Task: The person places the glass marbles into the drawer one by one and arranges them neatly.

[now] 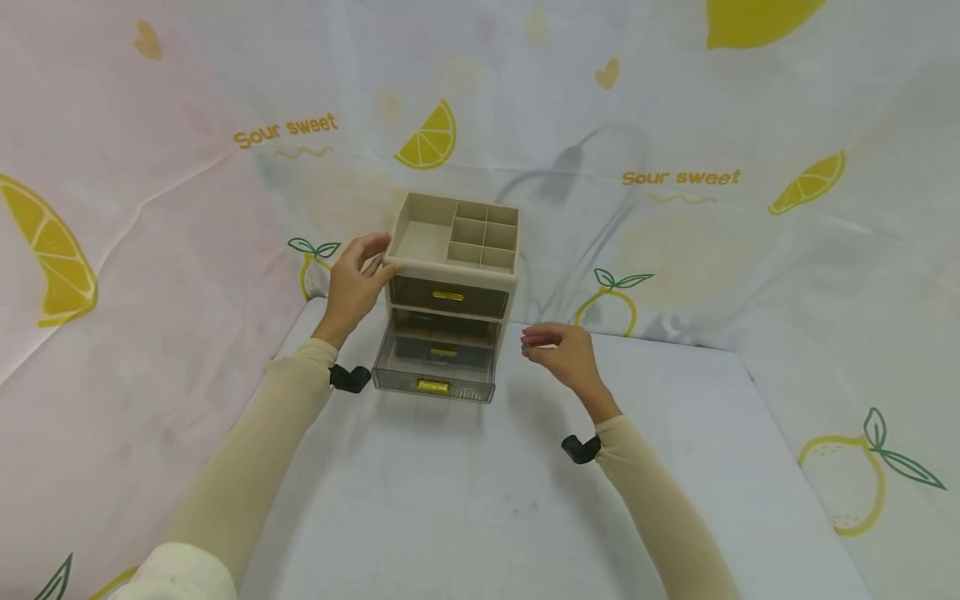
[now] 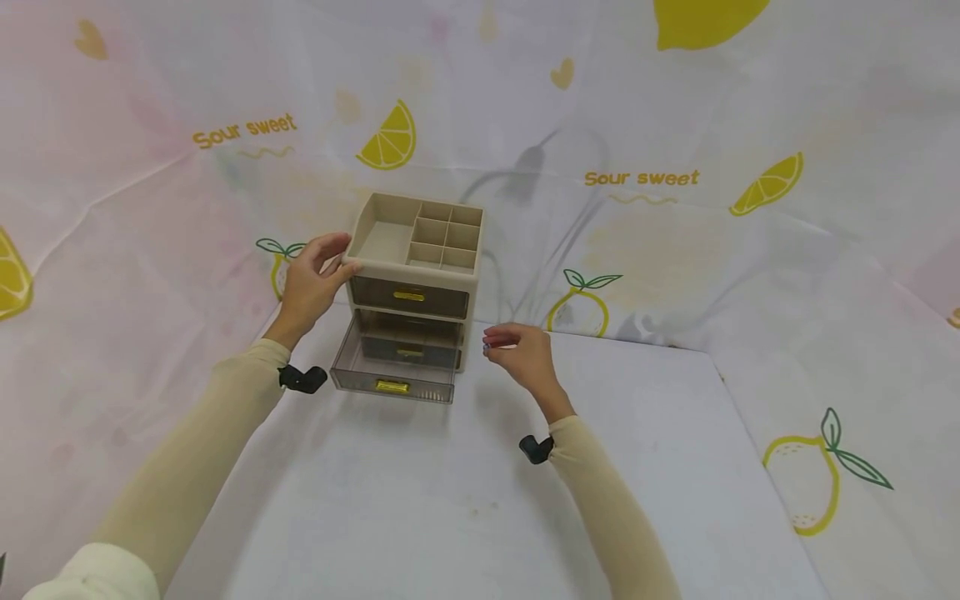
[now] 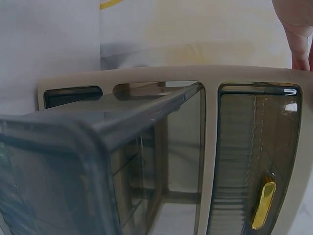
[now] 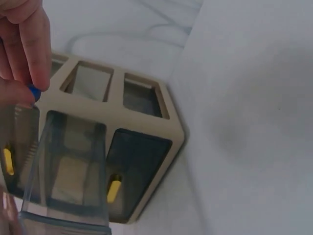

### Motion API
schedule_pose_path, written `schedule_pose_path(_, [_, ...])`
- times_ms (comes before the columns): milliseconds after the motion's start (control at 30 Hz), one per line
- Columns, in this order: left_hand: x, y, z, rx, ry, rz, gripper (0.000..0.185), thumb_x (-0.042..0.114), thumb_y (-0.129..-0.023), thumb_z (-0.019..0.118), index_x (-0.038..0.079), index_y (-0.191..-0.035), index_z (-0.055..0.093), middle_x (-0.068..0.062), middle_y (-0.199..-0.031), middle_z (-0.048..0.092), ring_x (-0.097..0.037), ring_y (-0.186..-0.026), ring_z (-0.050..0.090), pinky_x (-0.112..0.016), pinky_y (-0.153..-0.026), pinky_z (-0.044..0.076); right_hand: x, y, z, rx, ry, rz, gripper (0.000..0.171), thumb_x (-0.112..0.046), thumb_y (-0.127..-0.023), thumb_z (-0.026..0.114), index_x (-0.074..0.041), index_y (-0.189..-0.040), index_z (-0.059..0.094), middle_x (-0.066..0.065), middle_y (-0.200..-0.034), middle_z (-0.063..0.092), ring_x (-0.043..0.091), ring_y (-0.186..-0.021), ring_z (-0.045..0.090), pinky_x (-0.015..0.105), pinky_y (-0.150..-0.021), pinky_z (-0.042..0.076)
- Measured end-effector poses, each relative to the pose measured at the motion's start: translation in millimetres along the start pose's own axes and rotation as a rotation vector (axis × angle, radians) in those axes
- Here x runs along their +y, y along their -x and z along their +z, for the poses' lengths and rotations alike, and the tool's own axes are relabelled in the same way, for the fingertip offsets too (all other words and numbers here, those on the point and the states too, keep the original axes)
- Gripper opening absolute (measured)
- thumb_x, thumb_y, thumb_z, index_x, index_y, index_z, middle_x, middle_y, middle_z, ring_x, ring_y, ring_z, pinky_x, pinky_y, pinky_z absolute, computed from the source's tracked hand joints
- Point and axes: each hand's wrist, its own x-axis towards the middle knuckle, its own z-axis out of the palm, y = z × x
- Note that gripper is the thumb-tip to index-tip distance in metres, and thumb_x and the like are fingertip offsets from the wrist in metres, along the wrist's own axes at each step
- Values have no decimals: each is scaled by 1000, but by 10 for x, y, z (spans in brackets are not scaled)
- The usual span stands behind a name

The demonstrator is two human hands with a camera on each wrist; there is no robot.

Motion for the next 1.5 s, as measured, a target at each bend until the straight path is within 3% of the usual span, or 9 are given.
schedule_pose_path(167, [-19, -6, -9, -4, 9, 4, 49, -5, -86, 70, -13, -131, 50, -27, -132, 50, -36, -128, 47, -39, -111, 41, -173, -39, 126, -43, -55, -35, 26, 4, -77, 77, 2, -103, 74, 12, -92, 74, 25, -87, 71, 29, -69, 63])
schedule_pose_path(367, [-38, -23, -2, 7, 0, -3, 49, -6, -86, 70, -13, -131, 50, -26, -132, 51, -35, -127, 48, -38, -111, 41, -317, -62, 316, -109, -33, -47, 25, 1, -78, 77, 1, -103, 74, 6, -92, 74, 20, -87, 71, 28, -72, 62])
schedule_pose_path(633, [-54, -23, 0, 8, 21, -14, 50, -6, -85, 71, -13, -130, 51, -26, -132, 51, -34, -127, 48, -37, -110, 42, -363, -43, 546, -213, 19, -82, 24, 4, -78, 75, 2, -102, 74, 10, -92, 74, 16, -84, 70, 25, -73, 61])
schedule_pose_path(867, [-327, -121, 0, 33, 30, -6, 51, -2, -84, 73, -5, -132, 54, -19, -132, 54, -26, -126, 50, -27, -108, 43, -397, -77, 630, -305, 106, -121, 23, 0, -78, 78, -3, -101, 75, 7, -92, 74, 12, -79, 69, 24, -69, 61])
schedule_pose_path(1167, [-369, -122, -16, 33, 18, 8, 50, 2, -84, 75, -3, -130, 56, -16, -130, 55, -23, -125, 51, -24, -107, 44, -456, -211, 733, -457, 187, -135, 27, 2, -78, 79, 1, -104, 74, 6, -91, 74, 11, -80, 69, 20, -71, 59])
schedule_pose_path(1400, [-26, -27, -15, 5, 19, 8, 49, -6, -85, 71, -13, -130, 51, -27, -131, 52, -35, -127, 48, -39, -110, 42, -516, -277, 815, -544, 258, -89, 23, 6, -77, 77, -2, -99, 76, 2, -86, 74, 9, -77, 69, 20, -68, 60])
schedule_pose_path(1500, [-28, -16, -18, 3, 10, 2, 49, -5, -86, 70, -13, -130, 51, -27, -131, 51, -35, -127, 48, -38, -110, 42, -534, -315, 831, -593, 310, -51, 20, 4, -79, 76, -6, -96, 77, -1, -83, 74, 6, -75, 69, 20, -69, 59])
